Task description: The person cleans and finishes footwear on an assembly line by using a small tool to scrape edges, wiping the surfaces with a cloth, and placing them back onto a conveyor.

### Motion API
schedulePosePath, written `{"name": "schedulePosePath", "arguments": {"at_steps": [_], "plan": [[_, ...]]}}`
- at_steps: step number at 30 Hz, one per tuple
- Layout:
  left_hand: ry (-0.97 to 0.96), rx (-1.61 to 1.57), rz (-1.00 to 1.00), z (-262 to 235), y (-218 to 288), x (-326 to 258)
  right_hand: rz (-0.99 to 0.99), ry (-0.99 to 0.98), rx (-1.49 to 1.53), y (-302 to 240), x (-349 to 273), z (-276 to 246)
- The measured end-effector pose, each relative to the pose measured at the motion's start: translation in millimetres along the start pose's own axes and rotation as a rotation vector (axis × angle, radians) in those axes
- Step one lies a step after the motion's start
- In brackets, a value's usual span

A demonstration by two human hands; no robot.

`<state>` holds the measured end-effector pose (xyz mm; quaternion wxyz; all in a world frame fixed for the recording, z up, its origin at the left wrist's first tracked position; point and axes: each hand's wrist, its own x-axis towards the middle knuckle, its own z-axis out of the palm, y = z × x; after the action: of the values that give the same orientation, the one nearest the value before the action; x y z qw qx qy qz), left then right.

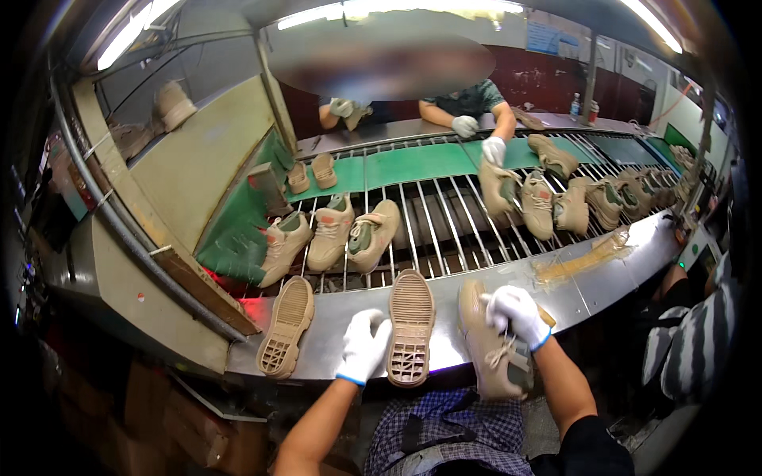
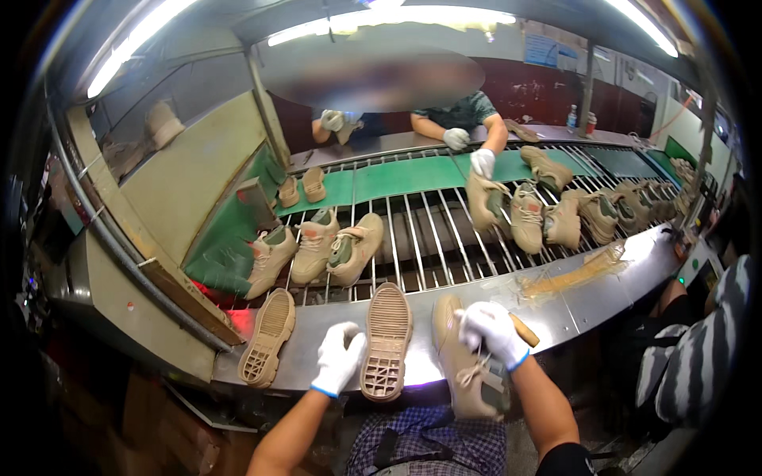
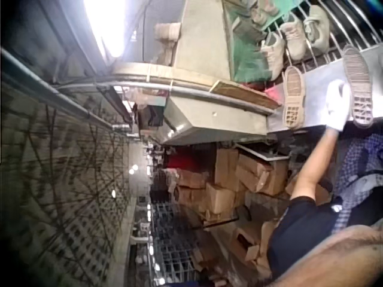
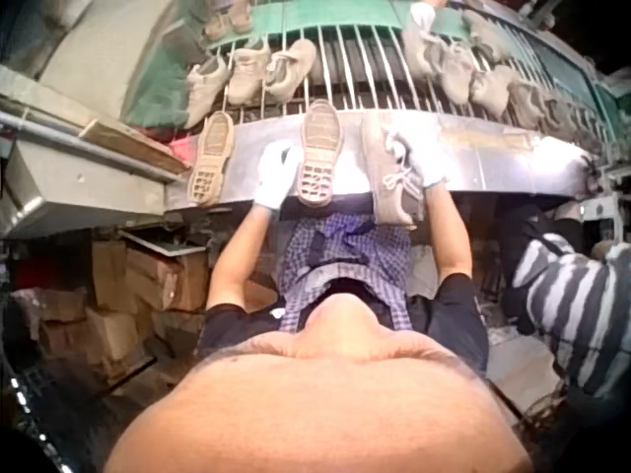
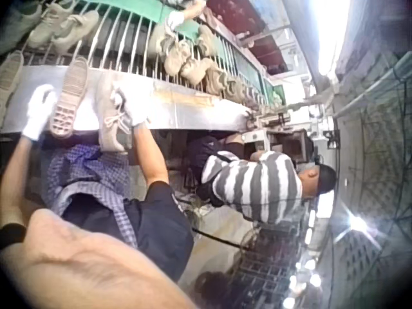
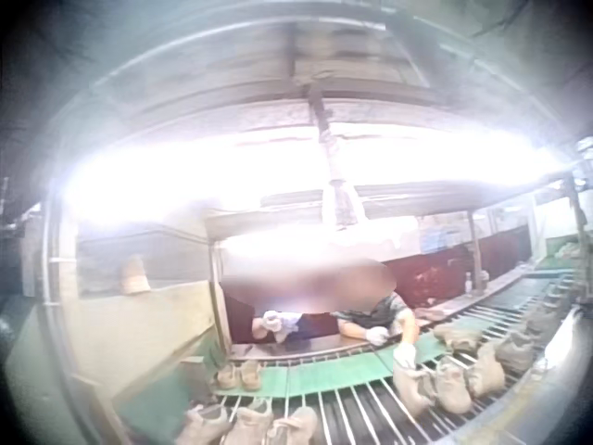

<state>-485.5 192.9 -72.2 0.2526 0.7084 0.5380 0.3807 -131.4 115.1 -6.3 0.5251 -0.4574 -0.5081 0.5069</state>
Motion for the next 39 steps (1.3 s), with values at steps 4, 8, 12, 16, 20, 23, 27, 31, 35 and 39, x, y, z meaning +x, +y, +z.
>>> {"name": "schedulePosePath", "arguments": {"at_steps": [4, 8, 12, 16, 20, 23, 27, 31, 35, 39], "plan": [[-0.152, 0.153, 0.062, 24.2, 11.6, 72.9, -0.243, -0.004, -0.409, 2.1, -86.7, 31.5], [-0.259, 0.347, 0.134, 59.3, 20.9, 124.5, -0.233, 0.099, -0.892, 20.7, -156.2, 70.0], [-0.402, 0.257, -0.019, 59.4, 8.7, 137.8, -0.072, -0.137, -0.363, -3.3, -193.8, 55.1], [-0.469, -0.815, -0.377, 57.1, 18.2, 135.7, -0.064, 0.359, 0.149, 40.8, -217.4, 22.0], [-0.583, -1.009, -0.327, 8.8, 77.0, 92.1, 0.535, 0.415, 0.263, 151.5, -218.7, 20.9], [-0.484, -0.833, -0.142, 8.8, 93.7, 51.3, 0.511, 0.413, 0.566, 180.6, -213.9, 19.9], [-0.398, -0.771, -0.140, 9.2, 139.0, -18.6, 0.441, 0.163, 1.032, 152.1, -216.5, 7.0], [-0.409, -0.534, 0.027, 52.4, 120.8, -83.5, 0.571, 0.234, 0.915, 117.0, -219.6, 18.4], [-0.690, -0.868, -0.097, 58.0, 109.3, -99.3, 0.618, 0.191, 0.965, 156.0, -246.1, 25.9], [-0.799, -0.838, 0.079, 50.1, 117.9, -92.6, 0.614, 0.197, 0.837, 158.5, -252.1, 35.8]]}}
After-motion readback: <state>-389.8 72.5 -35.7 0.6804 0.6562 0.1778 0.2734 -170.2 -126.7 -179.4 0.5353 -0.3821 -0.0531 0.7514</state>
